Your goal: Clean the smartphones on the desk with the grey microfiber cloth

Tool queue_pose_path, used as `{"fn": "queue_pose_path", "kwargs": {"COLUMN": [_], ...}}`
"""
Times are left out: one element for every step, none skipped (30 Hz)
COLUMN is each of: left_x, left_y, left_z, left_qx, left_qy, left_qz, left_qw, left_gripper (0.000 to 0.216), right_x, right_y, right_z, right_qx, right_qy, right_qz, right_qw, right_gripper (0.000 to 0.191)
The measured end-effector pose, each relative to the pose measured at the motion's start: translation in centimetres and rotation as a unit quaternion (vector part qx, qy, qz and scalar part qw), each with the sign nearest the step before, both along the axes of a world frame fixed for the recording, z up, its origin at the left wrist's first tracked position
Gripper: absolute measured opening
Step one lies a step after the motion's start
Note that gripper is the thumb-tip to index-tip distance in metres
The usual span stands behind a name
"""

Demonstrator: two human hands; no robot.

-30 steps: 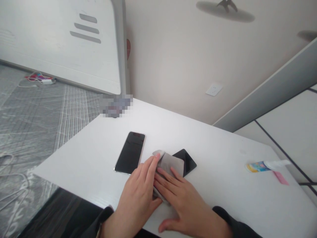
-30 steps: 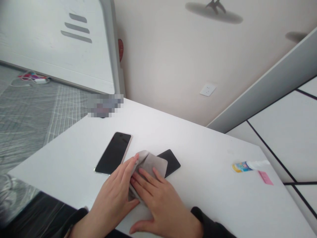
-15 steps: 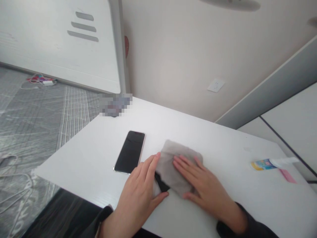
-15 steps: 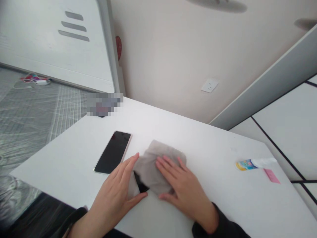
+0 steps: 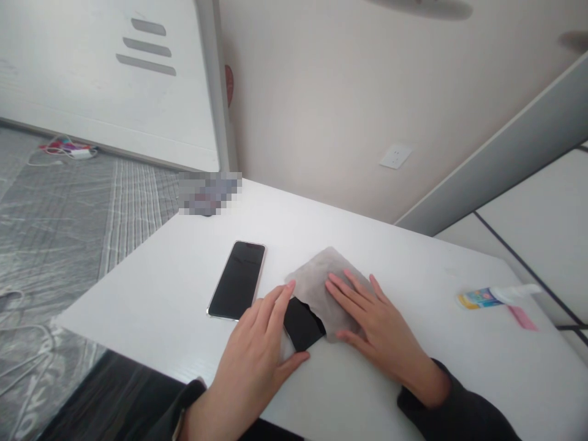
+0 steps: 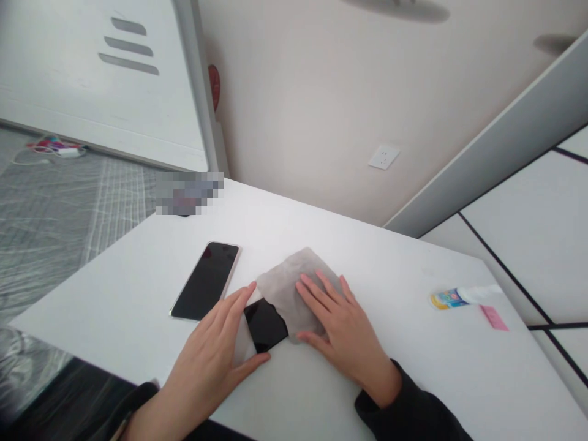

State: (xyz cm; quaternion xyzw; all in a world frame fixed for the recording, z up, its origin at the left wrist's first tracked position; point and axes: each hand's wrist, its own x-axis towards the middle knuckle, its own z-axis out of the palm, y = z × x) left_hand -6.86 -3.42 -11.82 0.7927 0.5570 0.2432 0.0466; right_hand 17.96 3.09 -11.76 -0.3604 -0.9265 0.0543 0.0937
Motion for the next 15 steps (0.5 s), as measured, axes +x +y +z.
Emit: {"fn": "queue_pose_path", "kwargs": {"left_x": [0.0, 0.0, 0.0, 0.0, -0.1, -0.1, -0.2, -0.2, -0.2, -0.2, -0.2, -0.2, -0.2, -0.2, -0.2], "left_y": [0.0, 0.0, -0.1, -0.1, -0.2, -0.2, -0.2, -0.2, -0.2, -0.1, -0.1, 0.0, 0.0, 0.0, 0.0], "left_z": [0.0, 0.0, 0.0, 0.0, -0.1, -0.1, -0.1, -0.1, -0.1, -0.1, -0.1, -0.1, -0.1, -0.2, -0.2], "left_qx": [0.002, 0.001, -0.001, -0.005, -0.010, -0.014, -0.017, -0.018, -0.017, -0.017, -0.015, -0.012, -0.010, -0.009, -0.013], "left_qy": [0.000, 0.000, 0.000, 0.000, -0.001, -0.001, -0.002, -0.002, -0.003, -0.004, -0.006, -0.009, -0.012, -0.014, -0.015], "left_qz": [0.000, -0.001, -0.003, -0.005, -0.008, -0.009, -0.011, -0.013, -0.015, -0.015, -0.014, -0.014, -0.014, -0.014, -0.016], "left_qw": [1.000, 1.000, 1.000, 1.000, 1.000, 1.000, 1.000, 1.000, 1.000, 1.000, 1.000, 1.000, 1.000, 1.000, 1.000], "left_gripper": [0.103, 0.102, 0.101, 0.100, 0.100, 0.100, 0.100, 0.099, 0.098, 0.097, 0.096, 0.096, 0.096, 0.097, 0.099], "right_x": [-0.2, -0.6, -1.2, -1.8, -2.4, -2.7, -2.7, -2.4, -2.0, -1.4, -0.9, -0.6, -0.5, -0.6, -1.0], "right_y": [-0.3, -0.8, -1.5, -2.2, -2.7, -3.0, -3.0, -2.6, -2.1, -1.5, -0.9, -0.5, -0.4, -0.5, -0.9], "right_z": [0.0, 0.1, 0.2, 0.4, 0.5, 0.7, 0.8, 0.7, 0.6, 0.5, 0.2, 0.1, -0.1, -0.2, -0.1], "right_qx": [-0.003, -0.013, -0.031, -0.052, -0.072, -0.086, -0.091, -0.084, -0.069, -0.046, -0.022, 0.000, 0.013, 0.015, 0.003], "right_qy": [0.003, 0.008, 0.013, 0.018, 0.020, 0.020, 0.019, 0.018, 0.014, 0.011, 0.008, 0.007, 0.008, 0.011, 0.017], "right_qz": [0.012, 0.040, 0.073, 0.105, 0.131, 0.146, 0.148, 0.135, 0.110, 0.076, 0.038, 0.003, -0.015, -0.012, 0.010], "right_qw": [1.000, 0.999, 0.997, 0.993, 0.989, 0.985, 0.985, 0.987, 0.991, 0.996, 0.999, 1.000, 1.000, 1.000, 1.000], "right_gripper": [0.086, 0.094, 0.102, 0.107, 0.109, 0.108, 0.106, 0.101, 0.095, 0.088, 0.082, 0.079, 0.080, 0.085, 0.092]}}
